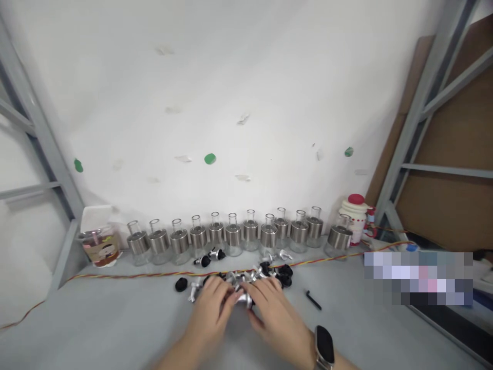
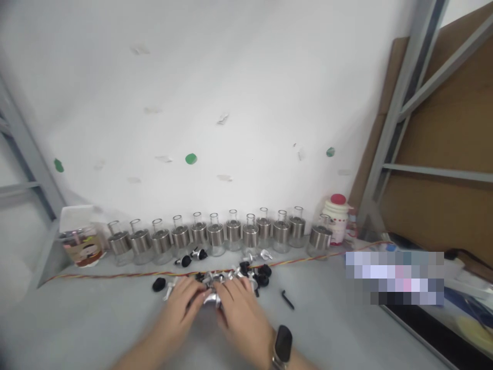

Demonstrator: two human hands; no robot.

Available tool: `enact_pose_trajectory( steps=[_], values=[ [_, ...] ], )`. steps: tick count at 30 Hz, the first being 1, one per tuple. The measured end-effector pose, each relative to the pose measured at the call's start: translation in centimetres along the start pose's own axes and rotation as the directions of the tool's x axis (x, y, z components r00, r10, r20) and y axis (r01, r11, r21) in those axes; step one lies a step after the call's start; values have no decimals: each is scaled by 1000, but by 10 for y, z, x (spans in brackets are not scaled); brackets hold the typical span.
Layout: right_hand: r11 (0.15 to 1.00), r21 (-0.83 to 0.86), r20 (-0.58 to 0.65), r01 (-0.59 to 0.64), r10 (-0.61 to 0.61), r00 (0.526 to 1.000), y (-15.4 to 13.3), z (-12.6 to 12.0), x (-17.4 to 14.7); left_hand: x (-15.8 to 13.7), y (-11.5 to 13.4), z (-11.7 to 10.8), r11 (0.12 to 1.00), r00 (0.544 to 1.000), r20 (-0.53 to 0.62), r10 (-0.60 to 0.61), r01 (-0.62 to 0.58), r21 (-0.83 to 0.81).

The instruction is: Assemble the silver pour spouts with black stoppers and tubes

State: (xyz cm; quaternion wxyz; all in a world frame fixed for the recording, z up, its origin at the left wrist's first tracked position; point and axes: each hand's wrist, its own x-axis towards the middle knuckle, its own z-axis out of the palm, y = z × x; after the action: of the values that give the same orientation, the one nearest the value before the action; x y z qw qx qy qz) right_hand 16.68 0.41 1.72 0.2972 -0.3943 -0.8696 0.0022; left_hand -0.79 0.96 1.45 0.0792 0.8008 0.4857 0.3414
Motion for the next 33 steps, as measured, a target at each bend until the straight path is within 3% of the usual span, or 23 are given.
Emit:
enact_pose_trajectory(
  steps=[3,8,11,15,18,22,25,28,29,30,33],
  values=[
    [1000,13,-1,27,-27,1000,-4,0,-1,-5,8,6,998,999,30,12,-10,-60],
    [997,60,28,-54,52,998,-7,0,-1,-7,5,11,998,999,43,27,-25,-50],
    [987,110,63,-117,110,992,-8,2,-1,-7,3,11,990,992,48,114,-118,83],
    [985,111,64,-134,127,990,-10,6,-2,-6,2,8,915,973,37,226,-225,335],
    [992,90,47,-92,88,995,-9,10,-2,-7,4,8,852,970,26,242,-226,473],
    [999,32,21,-28,28,999,-9,11,-2,-8,8,16,831,972,-38,232,-177,528],
    [1000,-18,-12,7,-7,1000,-10,11,-3,-8,8,21,867,984,-70,167,-112,485],
    [997,-63,-35,32,-35,999,-12,11,-4,-3,-3,14,929,992,-91,-85,112,353],
    [996,-74,-41,44,-47,998,-13,10,-5,0,-9,9,922,963,-113,-243,266,282],
    [995,-81,-51,53,-57,997,-13,9,-5,3,-16,3,909,945,-132,-300,325,260],
    [998,-54,-97,43,-48,994,-10,5,-3,10,-32,-12,897,920,-160,-357,385,218]
  ],
)
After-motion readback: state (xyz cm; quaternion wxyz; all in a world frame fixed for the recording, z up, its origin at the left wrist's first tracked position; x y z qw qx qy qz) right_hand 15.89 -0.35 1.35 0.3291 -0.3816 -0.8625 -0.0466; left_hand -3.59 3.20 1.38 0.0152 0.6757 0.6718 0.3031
